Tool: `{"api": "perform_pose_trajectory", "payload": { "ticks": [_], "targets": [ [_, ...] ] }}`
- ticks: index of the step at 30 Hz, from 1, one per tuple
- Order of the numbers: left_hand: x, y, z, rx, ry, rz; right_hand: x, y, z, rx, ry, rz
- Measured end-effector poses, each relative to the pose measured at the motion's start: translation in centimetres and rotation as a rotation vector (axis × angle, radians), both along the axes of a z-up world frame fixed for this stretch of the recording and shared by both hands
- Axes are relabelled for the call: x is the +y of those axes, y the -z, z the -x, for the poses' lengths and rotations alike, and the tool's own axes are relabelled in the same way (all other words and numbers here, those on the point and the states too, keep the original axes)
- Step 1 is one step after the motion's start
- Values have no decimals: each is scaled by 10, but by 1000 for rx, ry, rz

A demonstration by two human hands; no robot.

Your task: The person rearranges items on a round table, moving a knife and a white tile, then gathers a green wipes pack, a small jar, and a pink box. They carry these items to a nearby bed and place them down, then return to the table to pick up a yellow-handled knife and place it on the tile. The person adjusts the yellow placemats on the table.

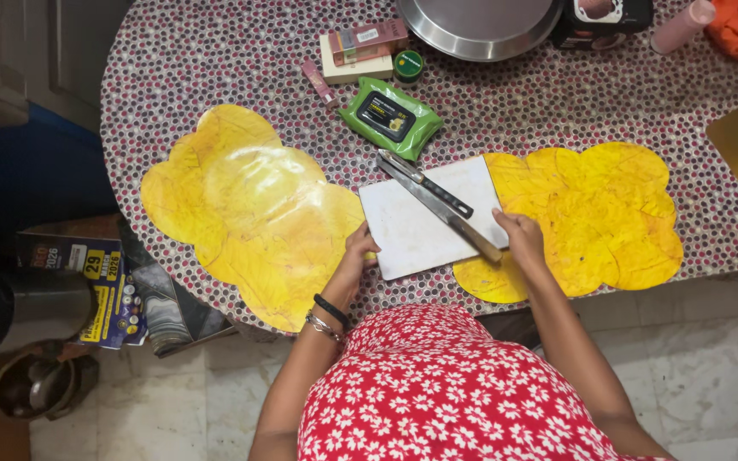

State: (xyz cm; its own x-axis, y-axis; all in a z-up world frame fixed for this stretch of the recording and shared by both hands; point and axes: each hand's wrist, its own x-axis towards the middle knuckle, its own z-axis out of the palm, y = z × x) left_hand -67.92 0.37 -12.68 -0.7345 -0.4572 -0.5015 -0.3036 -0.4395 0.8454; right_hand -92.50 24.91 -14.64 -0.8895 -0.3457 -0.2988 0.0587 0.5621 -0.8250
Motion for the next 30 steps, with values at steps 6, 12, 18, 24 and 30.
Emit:
{"api": "perform_pose_trajectory", "payload": {
  "ticks": [6,12,18,24,30],
  "targets": [
    [-24,-7,6,-56,46,35,23,21,-49,-82,96,92],
    [-25,23,8,-16,67,310,24,17,-53,130,-12,-200],
    [-9,48,1,-185,75,530,-6,-20,-50,548,-68,-302],
    [4,45,-14,-77,-21,450,-47,-26,-55,701,-366,-214],
    [37,10,-7,-44,90,597,-55,-29,-53,609,-352,-191]
  ]
}}
